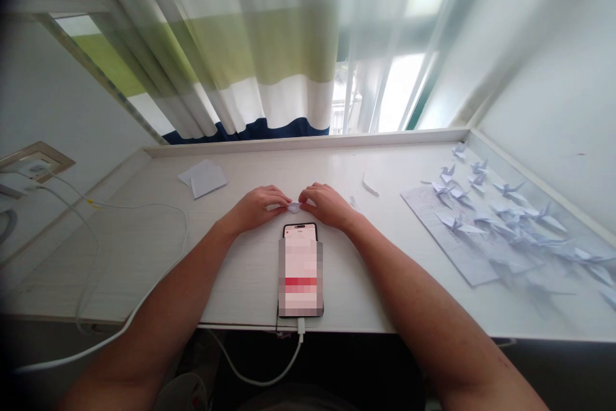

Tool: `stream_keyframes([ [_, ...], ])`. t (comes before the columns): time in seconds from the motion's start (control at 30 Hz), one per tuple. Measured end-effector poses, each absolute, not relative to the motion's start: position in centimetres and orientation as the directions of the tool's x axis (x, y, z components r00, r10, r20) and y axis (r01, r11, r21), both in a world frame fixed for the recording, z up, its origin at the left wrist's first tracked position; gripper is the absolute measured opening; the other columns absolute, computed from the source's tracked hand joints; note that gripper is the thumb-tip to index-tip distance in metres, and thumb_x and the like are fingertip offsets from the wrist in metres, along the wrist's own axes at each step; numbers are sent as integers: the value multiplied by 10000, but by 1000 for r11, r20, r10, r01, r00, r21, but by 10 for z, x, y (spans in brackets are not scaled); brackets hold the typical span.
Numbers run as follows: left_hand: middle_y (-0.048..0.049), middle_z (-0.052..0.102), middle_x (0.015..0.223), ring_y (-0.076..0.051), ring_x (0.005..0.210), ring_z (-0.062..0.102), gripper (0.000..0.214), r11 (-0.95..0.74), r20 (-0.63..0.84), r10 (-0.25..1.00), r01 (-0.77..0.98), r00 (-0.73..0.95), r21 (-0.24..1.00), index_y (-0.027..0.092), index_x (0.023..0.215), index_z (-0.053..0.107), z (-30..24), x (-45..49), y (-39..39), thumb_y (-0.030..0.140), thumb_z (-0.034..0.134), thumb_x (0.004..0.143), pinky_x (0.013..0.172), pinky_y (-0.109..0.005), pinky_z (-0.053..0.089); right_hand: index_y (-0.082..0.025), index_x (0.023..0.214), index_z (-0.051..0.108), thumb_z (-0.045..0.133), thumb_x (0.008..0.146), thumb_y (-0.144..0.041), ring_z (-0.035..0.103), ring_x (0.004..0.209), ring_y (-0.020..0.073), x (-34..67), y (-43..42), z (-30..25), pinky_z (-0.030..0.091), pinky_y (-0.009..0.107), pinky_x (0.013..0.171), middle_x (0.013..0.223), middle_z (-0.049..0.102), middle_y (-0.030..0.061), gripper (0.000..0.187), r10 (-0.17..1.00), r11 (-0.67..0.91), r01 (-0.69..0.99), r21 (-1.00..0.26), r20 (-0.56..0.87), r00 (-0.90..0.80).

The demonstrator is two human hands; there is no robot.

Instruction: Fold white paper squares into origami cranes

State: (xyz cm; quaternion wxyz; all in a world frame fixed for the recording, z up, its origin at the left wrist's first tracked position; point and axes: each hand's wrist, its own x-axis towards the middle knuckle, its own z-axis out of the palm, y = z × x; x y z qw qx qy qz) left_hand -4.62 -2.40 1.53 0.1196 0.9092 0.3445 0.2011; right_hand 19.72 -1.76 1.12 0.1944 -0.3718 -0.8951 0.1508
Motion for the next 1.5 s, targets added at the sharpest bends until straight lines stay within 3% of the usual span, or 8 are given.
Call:
stream_keyframes([
  [0.23, -46, 757, 973, -199, 958, 660, 143, -685, 309, 721, 567, 621, 458, 246, 971, 764, 11, -47, -24, 308, 645, 921, 905, -351, 507, -203, 964, 769, 597, 964, -207, 625, 998, 241, 199, -18, 13, 432, 366, 886, 1028, 746, 84, 173, 709, 692, 604, -395, 213, -672],
  [0.63, -47, 715, 941, -206, 966, 634, 138, -580, 182, 782, 589, 597, 563, 231, 890, 747, 15, -52, -25, 318, 641, 905, 870, -347, 499, -193, 933, 776, 606, 953, -195, 630, 956, 232, 200, -13, 7, 474, 365, 891, 1019, 737, 95, 172, 705, 691, 572, -442, 237, -669],
  [0.87, -49, 713, 1009, -201, 952, 635, 192, -526, 123, 802, 595, 584, 608, 235, 990, 742, 17, -56, -24, 328, 590, 918, 838, -328, 499, -198, 926, 777, 604, 951, -187, 628, 948, 234, 201, -14, 7, 481, 368, 879, 1005, 729, 96, 175, 701, 695, 563, -447, 248, -669],
  [1.03, -45, 739, 947, -179, 797, 633, 278, -379, 45, 874, 621, 484, 686, 213, 1054, 736, 21, -52, -29, 405, 609, 898, 743, -305, 482, -200, 937, 775, 601, 951, -183, 627, 949, 236, 201, -15, 8, 478, 367, 871, 1005, 723, 94, 175, 702, 695, 564, -447, 249, -667],
  [1.17, -49, 738, 817, -179, 731, 627, 317, -275, -51, 884, 605, 464, 747, 177, 961, 750, 22, -45, -30, 455, 636, 859, 694, -296, 459, -199, 951, 773, 607, 945, -180, 628, 943, 238, 200, -15, 8, 474, 366, 862, 995, 719, 98, 167, 705, 692, 567, -447, 250, -664],
  [1.33, -63, 717, 692, -172, 609, 575, 408, -120, -183, 918, 685, 353, 719, 161, 708, 729, 19, -42, -28, 531, 616, 836, 608, -299, 394, -205, 946, 774, 614, 942, -182, 630, 952, 237, 199, -16, 8, 475, 364, 870, 995, 715, 96, 162, 716, 680, 566, -466, 253, -651],
  [1.5, -56, 735, 725, -166, 634, 572, 407, -61, -251, 886, 634, 391, 771, 164, 746, 744, 21, -44, -29, 541, 616, 830, 643, -293, 395, -203, 947, 774, 606, 946, -185, 636, 952, 240, 199, -17, 10, 480, 370, 871, 993, 715, 97, 169, 717, 678, 572, -462, 245, -652],
])
